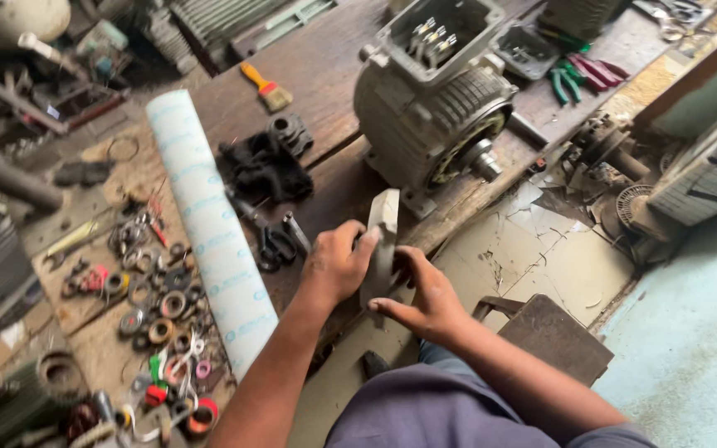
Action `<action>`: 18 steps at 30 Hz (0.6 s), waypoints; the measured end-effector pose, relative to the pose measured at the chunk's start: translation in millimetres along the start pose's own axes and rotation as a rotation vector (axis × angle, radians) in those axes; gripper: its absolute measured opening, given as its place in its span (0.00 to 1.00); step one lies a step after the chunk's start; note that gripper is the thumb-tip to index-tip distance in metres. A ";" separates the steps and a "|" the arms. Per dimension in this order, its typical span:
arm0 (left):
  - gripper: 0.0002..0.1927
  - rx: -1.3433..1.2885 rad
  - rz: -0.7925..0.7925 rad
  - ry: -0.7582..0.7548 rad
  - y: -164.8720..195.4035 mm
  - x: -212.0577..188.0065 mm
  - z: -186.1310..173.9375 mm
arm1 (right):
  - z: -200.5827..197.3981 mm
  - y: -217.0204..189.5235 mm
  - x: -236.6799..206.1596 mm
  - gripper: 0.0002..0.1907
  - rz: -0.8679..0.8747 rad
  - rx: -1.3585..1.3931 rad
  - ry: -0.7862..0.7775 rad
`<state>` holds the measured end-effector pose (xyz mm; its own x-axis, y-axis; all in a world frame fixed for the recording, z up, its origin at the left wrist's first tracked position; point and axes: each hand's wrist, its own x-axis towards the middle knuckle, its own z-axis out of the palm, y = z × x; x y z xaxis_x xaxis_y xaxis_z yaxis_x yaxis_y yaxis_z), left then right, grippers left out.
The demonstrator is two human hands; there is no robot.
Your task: The person wipes a motor fan cover with a black cloth, then fits the round end shield onto the rear of an electric motor housing. They press the shield into place, tap it with a hammer and mallet to seat it, and begin threading bolts by hand to secure it.
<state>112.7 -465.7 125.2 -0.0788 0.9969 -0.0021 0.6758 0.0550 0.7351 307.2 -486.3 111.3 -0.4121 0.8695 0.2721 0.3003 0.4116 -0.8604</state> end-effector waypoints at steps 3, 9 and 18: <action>0.21 -0.089 0.116 -0.028 -4.9 3.0 2.6 | -4.2 6.7 -0.5 0.38 0.200 -0.016 0.024; 0.20 -0.519 -0.134 -0.301 -37.4 17.7 -9.3 | -25.8 35.2 -3.0 0.39 0.083 -0.095 0.006; 0.34 -0.535 0.237 -0.153 -63.0 41.2 -7.9 | -62.8 88.8 48.4 0.39 0.033 0.178 -0.125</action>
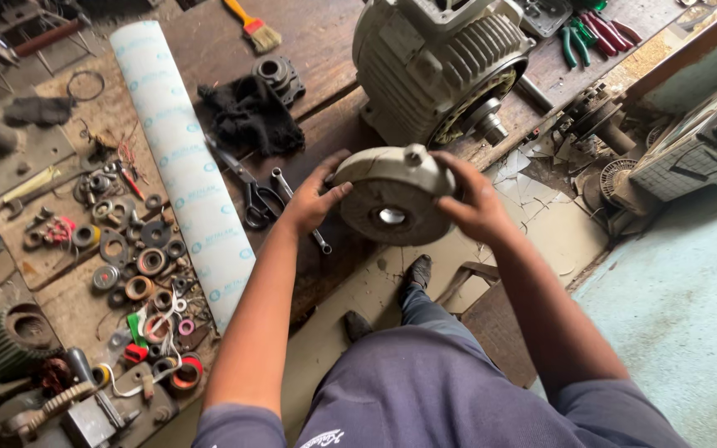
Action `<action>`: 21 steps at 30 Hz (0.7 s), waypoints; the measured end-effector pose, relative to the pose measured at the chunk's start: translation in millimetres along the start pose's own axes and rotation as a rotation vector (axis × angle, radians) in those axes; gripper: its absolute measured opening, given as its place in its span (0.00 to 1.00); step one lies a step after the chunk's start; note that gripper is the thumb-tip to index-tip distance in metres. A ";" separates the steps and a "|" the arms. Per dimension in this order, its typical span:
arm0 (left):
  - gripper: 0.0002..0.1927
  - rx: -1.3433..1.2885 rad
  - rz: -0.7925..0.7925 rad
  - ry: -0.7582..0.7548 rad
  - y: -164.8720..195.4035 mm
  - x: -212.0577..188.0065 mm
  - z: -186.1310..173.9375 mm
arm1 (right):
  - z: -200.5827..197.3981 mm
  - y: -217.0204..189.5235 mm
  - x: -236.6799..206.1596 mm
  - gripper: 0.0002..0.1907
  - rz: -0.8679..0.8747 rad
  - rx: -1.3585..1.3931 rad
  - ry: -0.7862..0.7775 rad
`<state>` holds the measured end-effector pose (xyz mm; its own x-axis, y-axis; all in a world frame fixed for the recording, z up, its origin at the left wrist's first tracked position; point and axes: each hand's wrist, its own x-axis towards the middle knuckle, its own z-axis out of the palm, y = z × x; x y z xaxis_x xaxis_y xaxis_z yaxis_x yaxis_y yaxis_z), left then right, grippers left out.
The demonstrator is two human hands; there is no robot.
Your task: The person wipes a motor fan cover with a black cloth, then fits the round end shield onto the rear of an electric motor housing. They press the shield into place, tap it with a hammer and mallet to seat it, and begin threading bolts by hand to secure it.
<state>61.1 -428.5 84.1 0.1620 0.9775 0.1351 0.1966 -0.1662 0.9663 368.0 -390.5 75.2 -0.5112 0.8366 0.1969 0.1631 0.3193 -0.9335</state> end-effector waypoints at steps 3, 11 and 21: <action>0.30 -0.384 -0.129 -0.038 -2.9 0.2 2.9 | -10.6 5.6 12.7 0.39 0.054 0.017 -0.019; 0.20 -0.470 -0.201 -0.031 0.5 -11.5 -0.5 | -17.8 8.5 24.1 0.38 0.038 0.115 -0.059; 0.23 -0.529 -0.232 0.103 -27.6 -34.4 35.4 | -12.9 16.7 19.0 0.36 -0.102 -0.017 0.044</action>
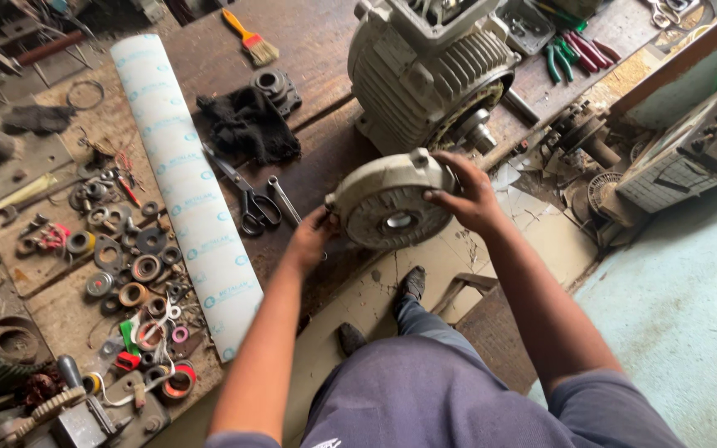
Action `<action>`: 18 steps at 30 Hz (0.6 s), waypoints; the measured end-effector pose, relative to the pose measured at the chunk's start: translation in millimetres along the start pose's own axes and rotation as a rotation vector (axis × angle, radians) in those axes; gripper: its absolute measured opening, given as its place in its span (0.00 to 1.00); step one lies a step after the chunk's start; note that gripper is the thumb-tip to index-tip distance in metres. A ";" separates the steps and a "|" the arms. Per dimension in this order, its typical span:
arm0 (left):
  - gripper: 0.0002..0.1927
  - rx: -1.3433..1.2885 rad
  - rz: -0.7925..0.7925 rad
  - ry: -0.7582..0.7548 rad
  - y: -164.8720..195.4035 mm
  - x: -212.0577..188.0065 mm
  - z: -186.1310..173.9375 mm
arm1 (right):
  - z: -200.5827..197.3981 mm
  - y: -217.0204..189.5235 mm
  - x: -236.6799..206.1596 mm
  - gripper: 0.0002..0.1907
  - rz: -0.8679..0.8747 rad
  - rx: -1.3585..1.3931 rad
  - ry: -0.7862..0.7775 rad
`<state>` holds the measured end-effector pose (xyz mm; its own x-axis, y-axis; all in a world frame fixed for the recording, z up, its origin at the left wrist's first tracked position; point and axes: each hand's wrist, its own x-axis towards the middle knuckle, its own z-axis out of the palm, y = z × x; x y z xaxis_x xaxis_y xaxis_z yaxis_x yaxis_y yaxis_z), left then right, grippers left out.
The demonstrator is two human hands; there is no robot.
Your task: The person wipes a motor fan cover with a black cloth, then fits the round end shield onto the rear of an electric motor housing. They press the shield into place, tap it with a hammer and mallet to seat it, and begin threading bolts by hand to secure it.
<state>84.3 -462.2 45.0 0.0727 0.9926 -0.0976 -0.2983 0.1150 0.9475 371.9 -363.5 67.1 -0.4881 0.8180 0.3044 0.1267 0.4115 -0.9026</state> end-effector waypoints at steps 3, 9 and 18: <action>0.23 -0.036 0.139 0.089 1.5 -7.7 8.2 | 13.7 0.0 -5.1 0.34 0.096 0.289 0.110; 0.29 0.550 -0.176 0.444 43.9 -16.0 0.5 | 47.8 -2.7 -14.7 0.27 0.517 0.179 0.220; 0.22 -0.144 -0.324 0.444 41.8 -20.6 -18.5 | 75.9 2.7 -5.8 0.32 0.975 0.301 0.018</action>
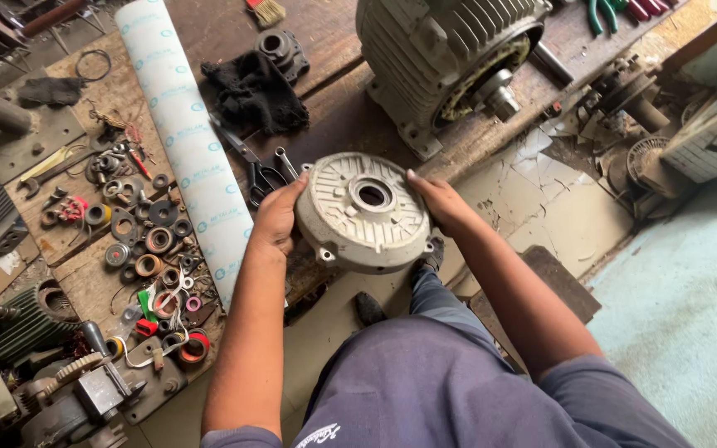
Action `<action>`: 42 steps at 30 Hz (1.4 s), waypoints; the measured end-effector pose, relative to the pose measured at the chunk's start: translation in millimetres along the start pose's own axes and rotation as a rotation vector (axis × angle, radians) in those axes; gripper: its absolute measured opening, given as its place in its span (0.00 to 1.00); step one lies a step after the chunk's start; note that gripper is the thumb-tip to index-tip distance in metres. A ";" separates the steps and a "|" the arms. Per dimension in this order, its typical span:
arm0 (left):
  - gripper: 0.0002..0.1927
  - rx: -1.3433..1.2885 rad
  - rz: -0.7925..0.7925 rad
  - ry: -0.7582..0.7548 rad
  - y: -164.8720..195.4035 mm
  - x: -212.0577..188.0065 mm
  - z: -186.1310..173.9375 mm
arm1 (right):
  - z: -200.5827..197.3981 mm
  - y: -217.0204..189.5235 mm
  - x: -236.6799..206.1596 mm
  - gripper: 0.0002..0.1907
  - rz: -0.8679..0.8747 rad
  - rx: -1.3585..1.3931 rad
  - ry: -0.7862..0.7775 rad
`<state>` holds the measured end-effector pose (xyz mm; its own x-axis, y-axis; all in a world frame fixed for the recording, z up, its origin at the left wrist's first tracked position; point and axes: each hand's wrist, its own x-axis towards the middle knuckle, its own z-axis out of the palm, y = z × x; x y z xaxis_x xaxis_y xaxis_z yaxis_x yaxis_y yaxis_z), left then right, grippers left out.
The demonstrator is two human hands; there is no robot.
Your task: The person wipes a motor fan cover with a black cloth, then fits the round end shield onto the rear of an electric motor housing. They press the shield into place, tap it with a hammer and mallet to seat it, and begin threading bolts by hand to secure it.
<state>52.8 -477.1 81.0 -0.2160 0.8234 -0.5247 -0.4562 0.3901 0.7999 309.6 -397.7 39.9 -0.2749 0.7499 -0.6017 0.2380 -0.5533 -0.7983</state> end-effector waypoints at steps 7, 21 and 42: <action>0.23 -0.036 -0.023 -0.040 -7.3 -1.4 -4.0 | -3.1 7.0 0.4 0.32 -0.058 0.073 -0.068; 0.28 0.159 0.023 -0.038 -17.6 0.1 -9.6 | -27.7 3.1 6.8 0.30 -0.259 -0.139 0.018; 0.21 0.387 0.454 -0.277 -10.9 -0.7 -12.1 | -71.7 -21.9 28.4 0.36 -0.736 0.090 -0.372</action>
<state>47.4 -486.9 69.2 -0.0605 0.9965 -0.0569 -0.0177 0.0559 0.9983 363.3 -338.2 42.2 -0.6255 0.7712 0.1186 -0.1946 -0.0069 -0.9809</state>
